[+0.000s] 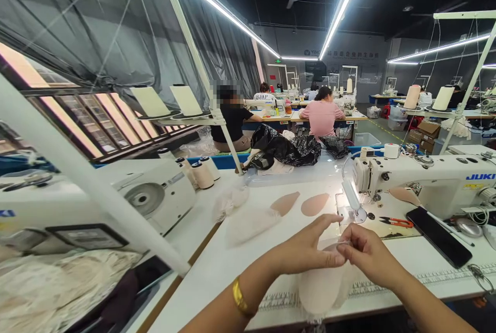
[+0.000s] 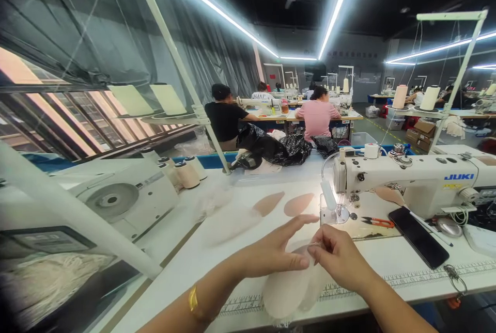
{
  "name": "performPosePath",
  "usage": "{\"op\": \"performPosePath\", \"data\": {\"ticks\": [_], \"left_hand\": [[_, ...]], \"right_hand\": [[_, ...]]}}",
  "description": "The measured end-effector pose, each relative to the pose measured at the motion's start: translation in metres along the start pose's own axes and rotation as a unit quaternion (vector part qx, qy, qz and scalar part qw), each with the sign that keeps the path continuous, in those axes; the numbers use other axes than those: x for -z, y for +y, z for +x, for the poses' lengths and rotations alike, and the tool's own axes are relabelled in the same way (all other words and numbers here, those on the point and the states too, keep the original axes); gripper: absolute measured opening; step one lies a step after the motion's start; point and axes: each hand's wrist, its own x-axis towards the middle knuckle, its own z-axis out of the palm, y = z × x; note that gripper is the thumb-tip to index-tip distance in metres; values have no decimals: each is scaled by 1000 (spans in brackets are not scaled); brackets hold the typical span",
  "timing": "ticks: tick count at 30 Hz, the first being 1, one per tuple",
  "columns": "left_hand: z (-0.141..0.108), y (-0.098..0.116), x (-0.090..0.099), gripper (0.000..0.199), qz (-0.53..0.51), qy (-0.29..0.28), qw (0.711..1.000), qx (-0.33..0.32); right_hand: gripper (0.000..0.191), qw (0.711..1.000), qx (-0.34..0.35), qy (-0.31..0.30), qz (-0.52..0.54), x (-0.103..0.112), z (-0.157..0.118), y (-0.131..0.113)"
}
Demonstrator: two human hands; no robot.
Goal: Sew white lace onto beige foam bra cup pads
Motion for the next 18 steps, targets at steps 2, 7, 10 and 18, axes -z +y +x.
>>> {"op": "performPosePath", "data": {"ticks": [2,7,10,18], "left_hand": [[8,-2,7,57,-50,-93,994,17],[16,-10,17,22,72,122,989,-45],[15,-21,19,21,258,238,919,-181],[35,-51,-10,19,456,50,852,-253]], "right_hand": [[21,998,32,12,-45,4,-4,-10],[9,922,266,164,-230,8,-3,-25],[20,871,350,180,-296,9,6,-14],[27,801,316,7,-508,59,37,61]]}}
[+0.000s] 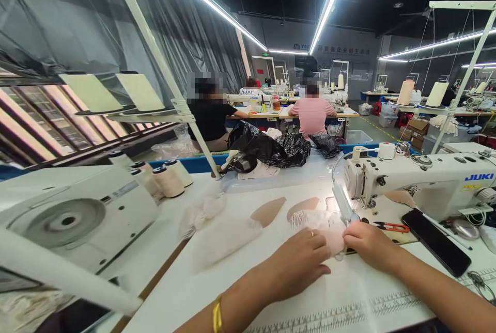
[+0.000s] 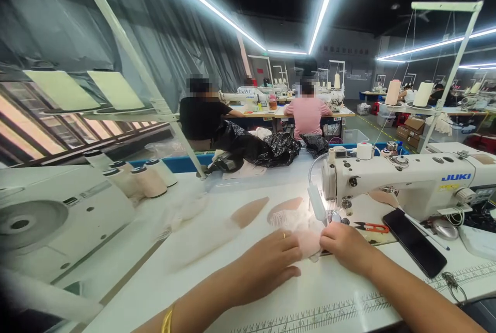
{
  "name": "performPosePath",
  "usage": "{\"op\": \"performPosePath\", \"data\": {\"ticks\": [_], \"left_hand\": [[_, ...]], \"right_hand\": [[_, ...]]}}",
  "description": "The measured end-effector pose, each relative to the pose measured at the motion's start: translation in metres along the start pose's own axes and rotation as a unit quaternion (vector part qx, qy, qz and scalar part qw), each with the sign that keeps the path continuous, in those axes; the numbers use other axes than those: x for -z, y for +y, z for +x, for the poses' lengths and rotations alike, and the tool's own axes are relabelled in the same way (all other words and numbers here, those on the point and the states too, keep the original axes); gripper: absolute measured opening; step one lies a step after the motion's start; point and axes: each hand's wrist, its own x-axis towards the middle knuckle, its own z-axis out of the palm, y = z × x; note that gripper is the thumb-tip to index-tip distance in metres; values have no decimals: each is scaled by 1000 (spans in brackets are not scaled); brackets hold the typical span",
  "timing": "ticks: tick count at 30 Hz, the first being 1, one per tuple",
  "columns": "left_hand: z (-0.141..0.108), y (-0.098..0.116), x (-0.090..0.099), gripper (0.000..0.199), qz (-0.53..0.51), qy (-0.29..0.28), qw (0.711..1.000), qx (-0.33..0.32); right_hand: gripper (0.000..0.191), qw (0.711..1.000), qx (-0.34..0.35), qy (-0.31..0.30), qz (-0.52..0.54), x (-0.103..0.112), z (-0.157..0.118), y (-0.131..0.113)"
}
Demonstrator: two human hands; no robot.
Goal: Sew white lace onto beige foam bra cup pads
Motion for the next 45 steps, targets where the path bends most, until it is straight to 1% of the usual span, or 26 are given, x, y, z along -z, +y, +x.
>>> {"op": "performPosePath", "data": {"ticks": [1,3,5,6,8,10,12,14,16,22,25,29,33,36,40,45], "left_hand": [[7,-1,-5,14,6,4,1000,-8],[22,-4,-16,15,23,-2,1000,-21],[32,-10,-28,18,38,-11,999,-22],[34,-12,-35,20,47,-2,999,-17],[34,-16,-48,22,54,53,997,-6],[30,-17,-59,22,39,116,992,-9],[26,-17,-64,23,20,142,990,-20],[25,-16,-66,26,15,142,989,-27],[26,-15,-65,28,20,143,989,-20],[30,-10,-59,32,21,146,989,-31],[30,-7,-53,30,11,137,990,-21],[31,-4,-46,24,-9,121,992,-23],[32,-3,-46,26,-40,104,994,-15],[32,-2,-49,29,-54,109,993,-7],[35,-7,-55,31,-54,117,992,-10],[51,-25,-56,33,-71,69,994,-33]], "right_hand": [[25,1000,13,-14,5,0,-2,6],[26,999,29,-37,17,4,-5,14],[31,998,29,-36,41,10,-8,15],[35,998,25,-28,54,13,-9,14],[41,997,13,-21,79,19,-12,11],[40,995,1,-32,93,23,-13,9],[38,993,-10,-48,106,26,-14,8],[38,991,-20,-57,117,27,-13,8],[38,990,-27,-66,125,28,-13,9],[37,987,-28,-77,135,29,-14,10],[35,986,-28,-75,148,28,-15,11],[34,985,-26,-74,153,28,-15,11],[34,985,-29,-81,150,31,-14,11],[34,985,-23,-77,156,33,-13,10],[34,984,-26,-84,157,32,-13,11],[32,986,-53,-85,132,27,-15,15]]}}
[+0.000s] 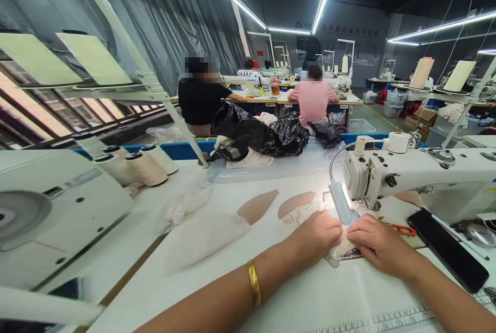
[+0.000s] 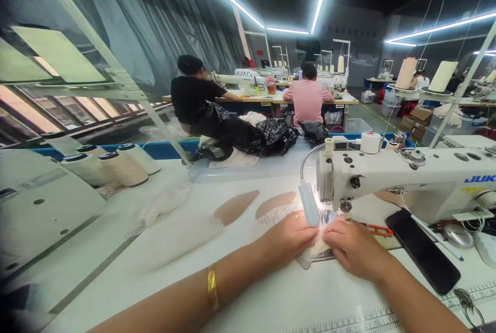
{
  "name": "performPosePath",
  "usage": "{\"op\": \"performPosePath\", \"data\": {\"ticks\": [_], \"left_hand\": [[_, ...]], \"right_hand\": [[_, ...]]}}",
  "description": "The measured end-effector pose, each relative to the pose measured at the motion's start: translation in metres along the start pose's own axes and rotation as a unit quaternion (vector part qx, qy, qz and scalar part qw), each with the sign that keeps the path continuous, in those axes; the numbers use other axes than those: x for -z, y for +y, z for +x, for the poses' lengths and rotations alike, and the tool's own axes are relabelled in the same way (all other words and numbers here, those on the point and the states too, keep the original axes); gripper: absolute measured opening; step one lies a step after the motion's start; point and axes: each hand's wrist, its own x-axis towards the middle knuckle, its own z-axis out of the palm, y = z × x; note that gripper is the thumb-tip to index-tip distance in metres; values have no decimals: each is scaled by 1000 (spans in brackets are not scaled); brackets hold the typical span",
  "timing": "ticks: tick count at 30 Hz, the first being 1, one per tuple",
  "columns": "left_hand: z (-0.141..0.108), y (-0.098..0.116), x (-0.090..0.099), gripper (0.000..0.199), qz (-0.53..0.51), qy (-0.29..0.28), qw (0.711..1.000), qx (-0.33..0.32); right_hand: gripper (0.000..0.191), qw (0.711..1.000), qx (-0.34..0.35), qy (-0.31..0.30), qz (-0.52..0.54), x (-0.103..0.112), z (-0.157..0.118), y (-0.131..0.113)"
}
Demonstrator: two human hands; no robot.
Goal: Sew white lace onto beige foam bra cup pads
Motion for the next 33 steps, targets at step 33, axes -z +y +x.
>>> {"op": "performPosePath", "data": {"ticks": [33], "left_hand": [[15,-19,-3,23,42,35,998,-10]], "right_hand": [[29,994,-70,22,-83,-3,-1,1]]}}
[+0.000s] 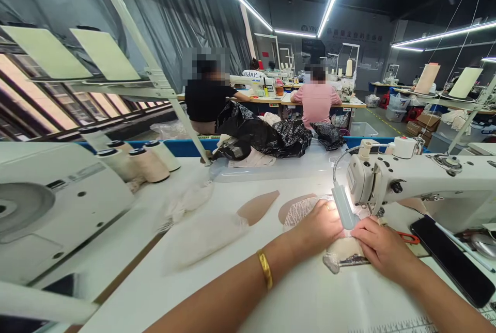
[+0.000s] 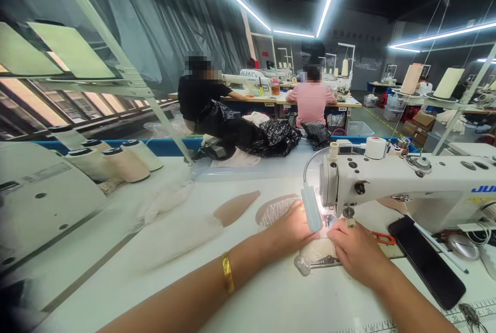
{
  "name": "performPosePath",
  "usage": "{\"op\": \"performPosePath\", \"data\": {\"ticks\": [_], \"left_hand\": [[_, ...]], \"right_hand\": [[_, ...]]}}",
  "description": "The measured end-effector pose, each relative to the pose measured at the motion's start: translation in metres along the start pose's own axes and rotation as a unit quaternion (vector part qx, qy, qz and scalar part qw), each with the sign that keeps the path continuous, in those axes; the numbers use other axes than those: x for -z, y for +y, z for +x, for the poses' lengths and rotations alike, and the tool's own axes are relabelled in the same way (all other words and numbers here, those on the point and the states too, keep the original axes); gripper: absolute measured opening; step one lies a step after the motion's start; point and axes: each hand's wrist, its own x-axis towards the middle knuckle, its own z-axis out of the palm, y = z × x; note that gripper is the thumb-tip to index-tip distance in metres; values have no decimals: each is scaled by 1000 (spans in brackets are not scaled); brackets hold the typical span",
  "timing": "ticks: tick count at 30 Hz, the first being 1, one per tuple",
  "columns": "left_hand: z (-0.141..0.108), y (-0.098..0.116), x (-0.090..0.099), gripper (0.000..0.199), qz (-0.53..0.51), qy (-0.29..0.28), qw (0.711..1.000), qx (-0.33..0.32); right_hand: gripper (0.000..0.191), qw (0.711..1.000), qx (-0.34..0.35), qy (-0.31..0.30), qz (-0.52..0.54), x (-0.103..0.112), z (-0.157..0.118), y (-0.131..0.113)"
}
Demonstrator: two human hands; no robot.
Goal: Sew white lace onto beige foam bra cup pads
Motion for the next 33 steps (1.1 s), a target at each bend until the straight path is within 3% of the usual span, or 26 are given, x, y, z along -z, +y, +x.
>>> {"op": "performPosePath", "data": {"ticks": [11,16,20,23,26,28,29,30,31,32,33], "left_hand": [[1,0,3,28,3,-38,999,36],[1,0,7,20,26,-60,996,59],[6,-3,3,15,0,-86,990,111],[7,-3,8,26,-20,-74,986,148],[-8,19,26,34,-45,-48,986,153],[-27,51,37,32,-120,-16,979,164],[-38,70,41,35,-223,13,957,185],[-49,89,43,42,-359,29,907,219],[-58,107,43,45,-503,11,822,268],[-66,123,41,50,-634,-27,705,317],[-70,136,39,60,-713,-14,594,372]], "right_hand": [[26,1000,0,2,2,-1,2,-2],[26,1000,-1,10,0,-4,2,0],[24,1000,2,21,5,-9,-1,5],[23,998,-30,40,49,-10,-1,2],[24,965,-139,16,221,-9,3,-14],[35,895,-222,-5,388,-8,7,-29],[43,854,-254,-2,453,-9,7,-38],[49,822,-275,11,499,-10,6,-47],[54,801,-288,33,524,-12,4,-57],[56,790,-296,59,533,-15,0,-66],[55,788,-298,82,532,-18,-7,-76]]}}
